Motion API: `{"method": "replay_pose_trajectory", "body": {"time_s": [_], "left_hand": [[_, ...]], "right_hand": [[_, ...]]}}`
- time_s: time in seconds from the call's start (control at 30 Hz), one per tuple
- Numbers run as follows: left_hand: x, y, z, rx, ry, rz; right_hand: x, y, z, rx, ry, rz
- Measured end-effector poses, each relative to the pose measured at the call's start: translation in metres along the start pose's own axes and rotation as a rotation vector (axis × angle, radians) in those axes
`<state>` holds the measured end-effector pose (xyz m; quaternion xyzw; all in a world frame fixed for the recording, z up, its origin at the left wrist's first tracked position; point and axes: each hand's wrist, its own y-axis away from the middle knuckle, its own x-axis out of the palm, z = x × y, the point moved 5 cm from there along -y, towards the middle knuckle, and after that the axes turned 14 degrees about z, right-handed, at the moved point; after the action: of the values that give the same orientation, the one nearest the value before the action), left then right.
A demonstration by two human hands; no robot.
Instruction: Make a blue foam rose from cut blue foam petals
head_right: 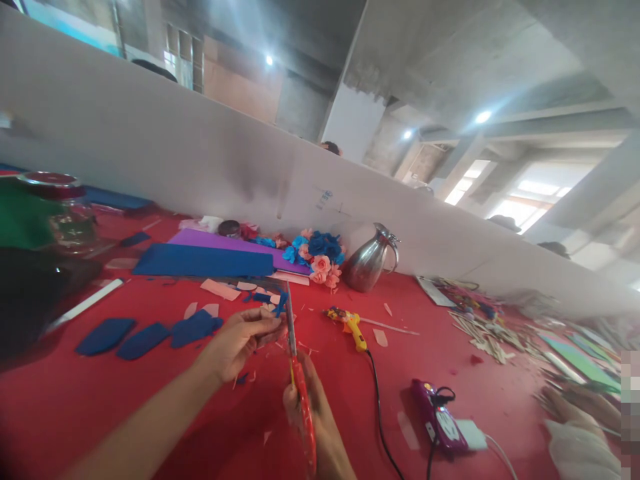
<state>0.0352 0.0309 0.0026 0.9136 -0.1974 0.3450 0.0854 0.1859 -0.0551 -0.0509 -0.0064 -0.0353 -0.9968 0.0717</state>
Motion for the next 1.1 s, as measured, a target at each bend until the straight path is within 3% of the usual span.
{"method": "replay_pose_trajectory", "body": {"time_s": [0.23,0.53,0.9,1.1], "left_hand": [[0.002,0.000,0.001,-0.014,0.007,-0.008],[-0.002,-0.002,0.003,0.011,-0.040,0.004],[-0.002,-0.002,0.004,-0.029,-0.008,-0.003],[-0.003,-0.002,0.003,-0.041,-0.070,-0.015]], "right_hand": [[0.002,-0.008,-0.001,-0.002,-0.043,-0.019],[0.020,-0.009,0.014,0.013,-0.172,0.031],[0.002,-0.006,-0.018,0.038,-0.207,-0.112],[-0.002,0.002,-0.010,0.026,-0.197,-0.069]]}}
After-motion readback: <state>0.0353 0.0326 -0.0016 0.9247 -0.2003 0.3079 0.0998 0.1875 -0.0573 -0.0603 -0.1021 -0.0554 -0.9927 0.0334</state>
